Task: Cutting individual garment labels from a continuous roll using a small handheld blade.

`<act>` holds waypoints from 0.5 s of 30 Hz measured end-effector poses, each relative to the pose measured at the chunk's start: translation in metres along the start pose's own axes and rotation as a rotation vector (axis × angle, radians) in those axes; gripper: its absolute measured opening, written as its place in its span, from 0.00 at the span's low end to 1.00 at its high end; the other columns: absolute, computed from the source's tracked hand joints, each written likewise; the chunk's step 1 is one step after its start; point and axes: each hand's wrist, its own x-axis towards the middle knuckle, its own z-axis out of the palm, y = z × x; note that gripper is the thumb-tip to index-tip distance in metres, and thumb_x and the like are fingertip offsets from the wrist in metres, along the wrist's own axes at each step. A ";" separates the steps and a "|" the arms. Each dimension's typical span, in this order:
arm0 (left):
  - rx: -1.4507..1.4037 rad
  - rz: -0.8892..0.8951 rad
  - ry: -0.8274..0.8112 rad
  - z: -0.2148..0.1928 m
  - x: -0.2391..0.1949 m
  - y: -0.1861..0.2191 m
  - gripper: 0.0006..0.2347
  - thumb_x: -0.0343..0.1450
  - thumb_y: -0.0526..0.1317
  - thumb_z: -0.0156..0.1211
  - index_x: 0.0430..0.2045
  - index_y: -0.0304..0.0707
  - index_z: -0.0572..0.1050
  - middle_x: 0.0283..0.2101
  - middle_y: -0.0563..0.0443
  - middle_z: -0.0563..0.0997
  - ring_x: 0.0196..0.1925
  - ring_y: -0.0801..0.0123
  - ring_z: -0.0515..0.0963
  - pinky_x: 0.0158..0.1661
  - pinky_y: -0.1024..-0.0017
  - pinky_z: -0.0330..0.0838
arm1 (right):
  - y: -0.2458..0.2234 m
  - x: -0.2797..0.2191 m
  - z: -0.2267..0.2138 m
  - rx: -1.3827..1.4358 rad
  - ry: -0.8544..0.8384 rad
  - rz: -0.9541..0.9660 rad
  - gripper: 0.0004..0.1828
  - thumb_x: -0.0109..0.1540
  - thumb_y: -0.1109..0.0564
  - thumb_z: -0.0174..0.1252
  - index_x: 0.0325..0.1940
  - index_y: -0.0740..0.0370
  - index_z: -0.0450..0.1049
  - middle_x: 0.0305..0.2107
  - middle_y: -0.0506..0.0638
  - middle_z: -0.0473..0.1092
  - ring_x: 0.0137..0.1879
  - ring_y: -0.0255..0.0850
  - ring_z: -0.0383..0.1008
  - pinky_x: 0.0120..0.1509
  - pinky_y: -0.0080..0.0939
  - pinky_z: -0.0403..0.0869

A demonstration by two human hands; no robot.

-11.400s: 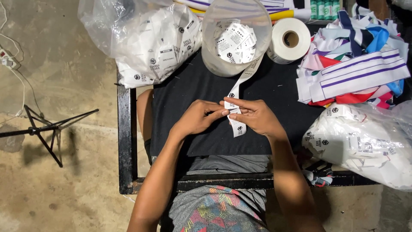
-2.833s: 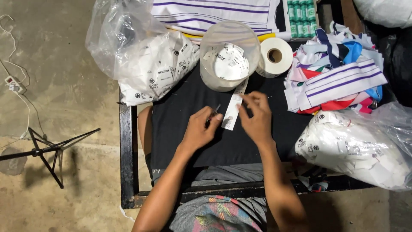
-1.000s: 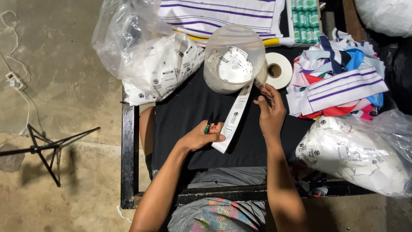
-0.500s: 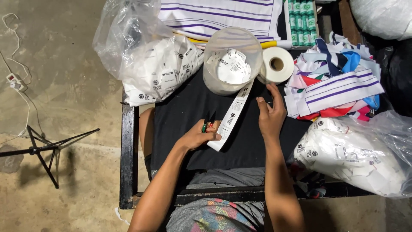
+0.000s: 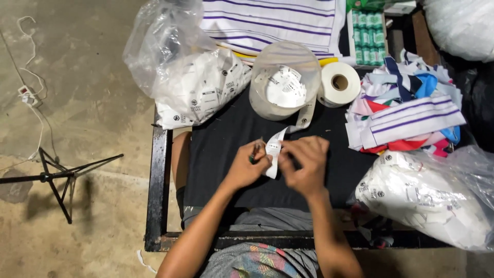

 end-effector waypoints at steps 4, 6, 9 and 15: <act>0.221 0.159 0.072 0.015 -0.003 0.018 0.14 0.66 0.31 0.63 0.12 0.39 0.64 0.20 0.48 0.70 0.22 0.63 0.69 0.26 0.69 0.65 | -0.023 0.003 0.020 0.045 -0.043 -0.094 0.17 0.55 0.49 0.70 0.46 0.57 0.80 0.33 0.44 0.73 0.41 0.43 0.70 0.54 0.46 0.60; 0.232 0.156 0.082 0.016 -0.007 0.014 0.12 0.65 0.29 0.62 0.13 0.38 0.66 0.20 0.48 0.70 0.22 0.63 0.69 0.26 0.69 0.65 | -0.020 -0.001 0.026 0.128 -0.055 -0.046 0.16 0.56 0.51 0.71 0.45 0.58 0.81 0.33 0.45 0.74 0.40 0.43 0.71 0.53 0.45 0.61; 0.246 0.158 0.069 0.015 -0.008 0.024 0.05 0.60 0.25 0.61 0.23 0.33 0.73 0.22 0.43 0.72 0.25 0.57 0.74 0.28 0.65 0.69 | -0.021 -0.004 0.022 0.297 -0.054 0.061 0.12 0.56 0.55 0.71 0.42 0.60 0.81 0.34 0.47 0.75 0.40 0.43 0.74 0.53 0.42 0.64; 0.122 -0.011 -0.085 0.008 -0.012 0.008 0.10 0.61 0.25 0.59 0.33 0.34 0.79 0.21 0.41 0.74 0.27 0.61 0.75 0.31 0.65 0.71 | 0.010 -0.001 -0.004 0.705 0.165 0.311 0.15 0.62 0.55 0.60 0.47 0.70 0.74 0.37 0.61 0.74 0.42 0.47 0.77 0.51 0.42 0.73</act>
